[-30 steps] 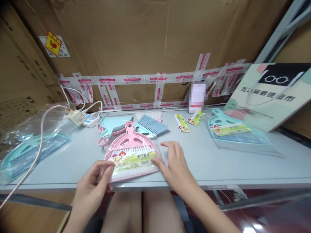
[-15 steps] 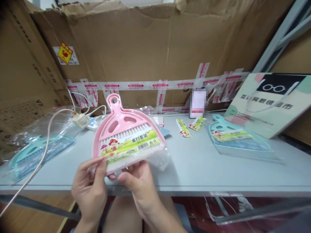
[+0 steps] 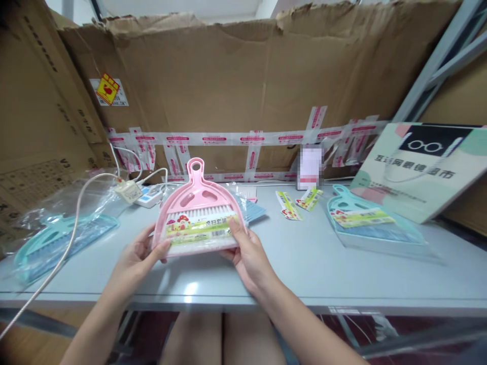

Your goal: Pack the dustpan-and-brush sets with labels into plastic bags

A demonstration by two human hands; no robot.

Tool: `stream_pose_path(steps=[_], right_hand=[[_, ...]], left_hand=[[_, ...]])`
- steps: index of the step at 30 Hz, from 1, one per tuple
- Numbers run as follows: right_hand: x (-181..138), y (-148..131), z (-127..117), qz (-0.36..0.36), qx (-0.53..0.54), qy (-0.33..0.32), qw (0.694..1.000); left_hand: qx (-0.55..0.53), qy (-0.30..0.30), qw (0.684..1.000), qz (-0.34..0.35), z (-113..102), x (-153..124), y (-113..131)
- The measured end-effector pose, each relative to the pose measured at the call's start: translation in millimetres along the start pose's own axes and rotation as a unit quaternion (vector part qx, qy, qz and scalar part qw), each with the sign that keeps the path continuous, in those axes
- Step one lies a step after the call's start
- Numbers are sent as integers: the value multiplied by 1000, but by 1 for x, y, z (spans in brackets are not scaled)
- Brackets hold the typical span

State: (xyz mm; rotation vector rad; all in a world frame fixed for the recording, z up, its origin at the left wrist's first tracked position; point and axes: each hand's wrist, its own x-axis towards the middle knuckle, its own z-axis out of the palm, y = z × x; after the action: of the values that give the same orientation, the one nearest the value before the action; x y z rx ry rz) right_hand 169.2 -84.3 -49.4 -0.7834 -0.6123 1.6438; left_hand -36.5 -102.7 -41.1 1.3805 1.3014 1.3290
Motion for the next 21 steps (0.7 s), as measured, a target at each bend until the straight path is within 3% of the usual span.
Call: stream_pose_path(steps=[6,13,17,21], right_hand=[[16,-13,0,28,-70,-32,997],[24,-29,4,-65,-126,-1,990],[16,-56,-32,-150,-145,78,975],[0,-123,-104,-252,-148,264,919]], left_hand=[[-16,-84,995,-53,-11,29,16],[29,-131,991,18,18,53,24],[25,-160,986,28,28,50,18],[54,-126,990,37,17,47,14]])
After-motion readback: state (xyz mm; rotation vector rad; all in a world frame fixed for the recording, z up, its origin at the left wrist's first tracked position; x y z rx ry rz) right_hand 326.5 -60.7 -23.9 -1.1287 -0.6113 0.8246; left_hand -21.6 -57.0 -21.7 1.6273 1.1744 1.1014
